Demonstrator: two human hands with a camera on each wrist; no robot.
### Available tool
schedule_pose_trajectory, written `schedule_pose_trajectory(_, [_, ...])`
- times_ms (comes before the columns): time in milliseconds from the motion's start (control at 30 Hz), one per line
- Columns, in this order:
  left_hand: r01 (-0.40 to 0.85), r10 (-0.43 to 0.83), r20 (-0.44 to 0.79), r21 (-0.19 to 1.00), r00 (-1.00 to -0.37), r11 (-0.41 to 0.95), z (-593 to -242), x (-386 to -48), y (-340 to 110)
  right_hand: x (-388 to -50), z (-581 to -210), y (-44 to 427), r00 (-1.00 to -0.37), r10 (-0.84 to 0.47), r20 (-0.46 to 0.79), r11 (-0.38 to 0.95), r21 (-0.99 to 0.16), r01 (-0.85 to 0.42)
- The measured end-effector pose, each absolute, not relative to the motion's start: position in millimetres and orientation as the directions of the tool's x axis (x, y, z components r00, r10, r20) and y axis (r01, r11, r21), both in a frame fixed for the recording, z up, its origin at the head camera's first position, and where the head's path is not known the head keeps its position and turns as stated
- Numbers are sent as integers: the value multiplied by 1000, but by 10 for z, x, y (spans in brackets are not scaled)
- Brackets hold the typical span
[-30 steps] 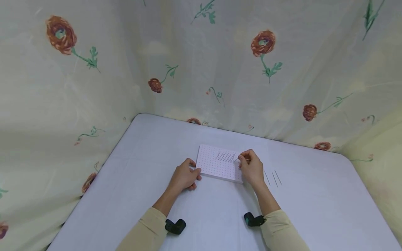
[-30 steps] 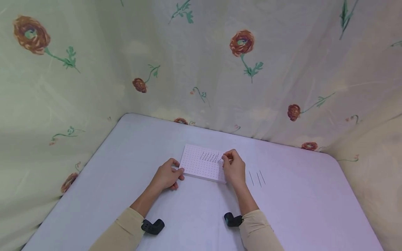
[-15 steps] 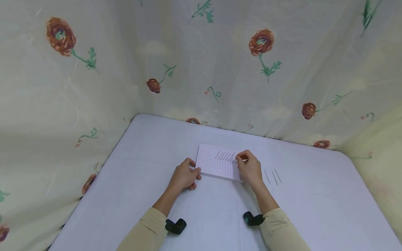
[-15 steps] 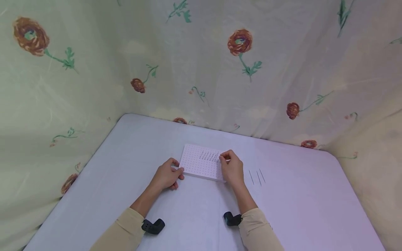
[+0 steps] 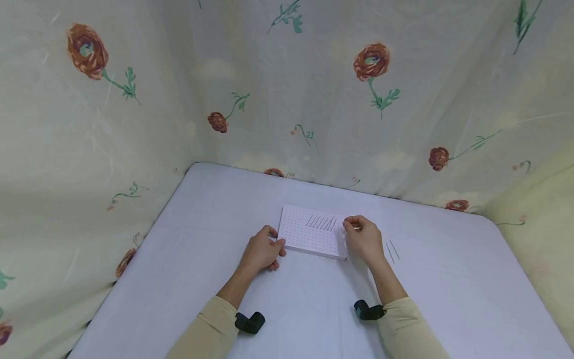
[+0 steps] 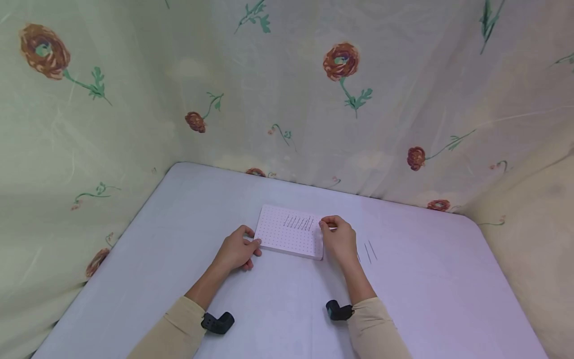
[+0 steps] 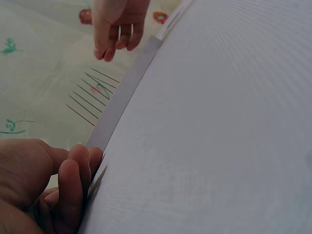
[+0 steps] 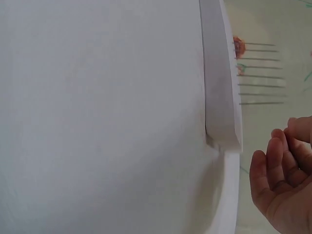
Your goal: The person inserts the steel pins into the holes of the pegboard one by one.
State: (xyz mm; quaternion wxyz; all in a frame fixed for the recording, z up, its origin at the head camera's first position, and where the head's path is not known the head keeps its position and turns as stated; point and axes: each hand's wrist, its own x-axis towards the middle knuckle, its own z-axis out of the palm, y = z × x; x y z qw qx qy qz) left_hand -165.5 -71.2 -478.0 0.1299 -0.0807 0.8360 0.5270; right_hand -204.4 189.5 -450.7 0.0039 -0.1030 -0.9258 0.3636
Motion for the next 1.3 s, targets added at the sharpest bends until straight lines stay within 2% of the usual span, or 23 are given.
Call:
schedule_pose_trajectory(533, [-264,-13,-287,860,-958,436,-4784,-1657,-748,-1874,-4477,2522,-958,288,-8,709,-670,219])
schedule_pose_trajectory(833, [-265,11,-296,869,-955,419,-4864,-1563,-742,-1642,-4629,2845,-926,367,-92,689,-642,337])
schedule_pose_trajectory(1000, [-252,-1,-278,871,-961,422,-4856,-1585,-745,-1596,-4628,2978,-922,377,-85,700,-626,344])
schedule_pose_trajectory(1133, [-246,2,-275,865,-961,436,-4849,-1616,-750,-1556,-4577,3063,-926,365,-97,745,-566,353])
schedule_pose_trajectory(1300, [-247,9,-278,864,-960,438,-4848,-1639,-749,-1516,-4541,3123,-938,311,-155,831,-435,348])
